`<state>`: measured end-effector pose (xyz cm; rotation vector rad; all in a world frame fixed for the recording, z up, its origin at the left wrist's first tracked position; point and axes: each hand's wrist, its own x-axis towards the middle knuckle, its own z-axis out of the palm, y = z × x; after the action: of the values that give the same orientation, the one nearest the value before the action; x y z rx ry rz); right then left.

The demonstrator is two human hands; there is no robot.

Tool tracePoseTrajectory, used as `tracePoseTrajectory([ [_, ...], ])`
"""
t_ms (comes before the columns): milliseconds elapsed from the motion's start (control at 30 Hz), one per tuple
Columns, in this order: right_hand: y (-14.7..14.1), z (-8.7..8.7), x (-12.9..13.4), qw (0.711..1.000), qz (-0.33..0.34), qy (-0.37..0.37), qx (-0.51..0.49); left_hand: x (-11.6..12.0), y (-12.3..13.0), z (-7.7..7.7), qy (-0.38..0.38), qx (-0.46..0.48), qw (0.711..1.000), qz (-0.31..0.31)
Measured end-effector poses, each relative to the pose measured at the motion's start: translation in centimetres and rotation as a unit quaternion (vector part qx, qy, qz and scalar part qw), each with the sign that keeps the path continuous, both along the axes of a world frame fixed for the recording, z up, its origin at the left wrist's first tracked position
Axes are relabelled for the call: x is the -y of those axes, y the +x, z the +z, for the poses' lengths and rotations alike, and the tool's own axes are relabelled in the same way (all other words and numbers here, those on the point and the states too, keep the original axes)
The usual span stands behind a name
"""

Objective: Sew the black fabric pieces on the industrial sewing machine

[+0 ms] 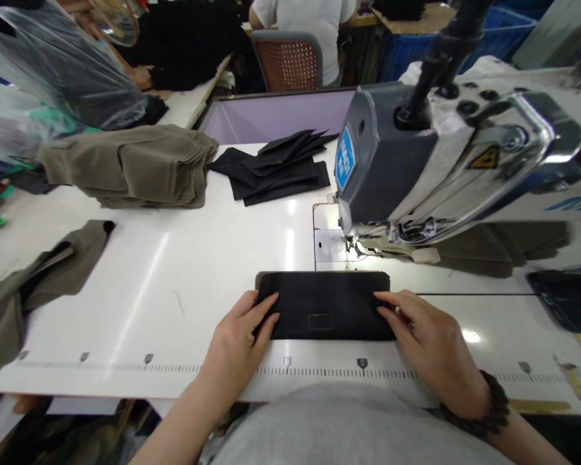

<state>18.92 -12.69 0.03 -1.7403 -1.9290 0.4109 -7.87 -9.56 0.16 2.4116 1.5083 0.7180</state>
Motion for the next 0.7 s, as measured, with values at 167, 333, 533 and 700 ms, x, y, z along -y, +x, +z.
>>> tracePoseTrajectory([
  [167, 0.02, 0.17, 0.00, 1.000, 0.000, -0.008, 0.009, 0.09, -0.10, -0.10, -0.006, -0.004, 1.000, 0.002],
  [333, -0.04, 0.25, -0.14, 1.000, -0.004, -0.011, 0.017, 0.10, -0.16, -0.21, -0.006, -0.003, 1.000, 0.002],
  [533, -0.02, 0.23, -0.08, 0.999, -0.004, -0.024, 0.027, 0.01, 0.00, -0.10, -0.006, -0.002, 1.000, 0.000],
  [700, -0.05, 0.27, -0.17, 1.000, -0.003, -0.023, 0.020, -0.02, 0.02, -0.05, -0.009, 0.000, 1.000, 0.003],
])
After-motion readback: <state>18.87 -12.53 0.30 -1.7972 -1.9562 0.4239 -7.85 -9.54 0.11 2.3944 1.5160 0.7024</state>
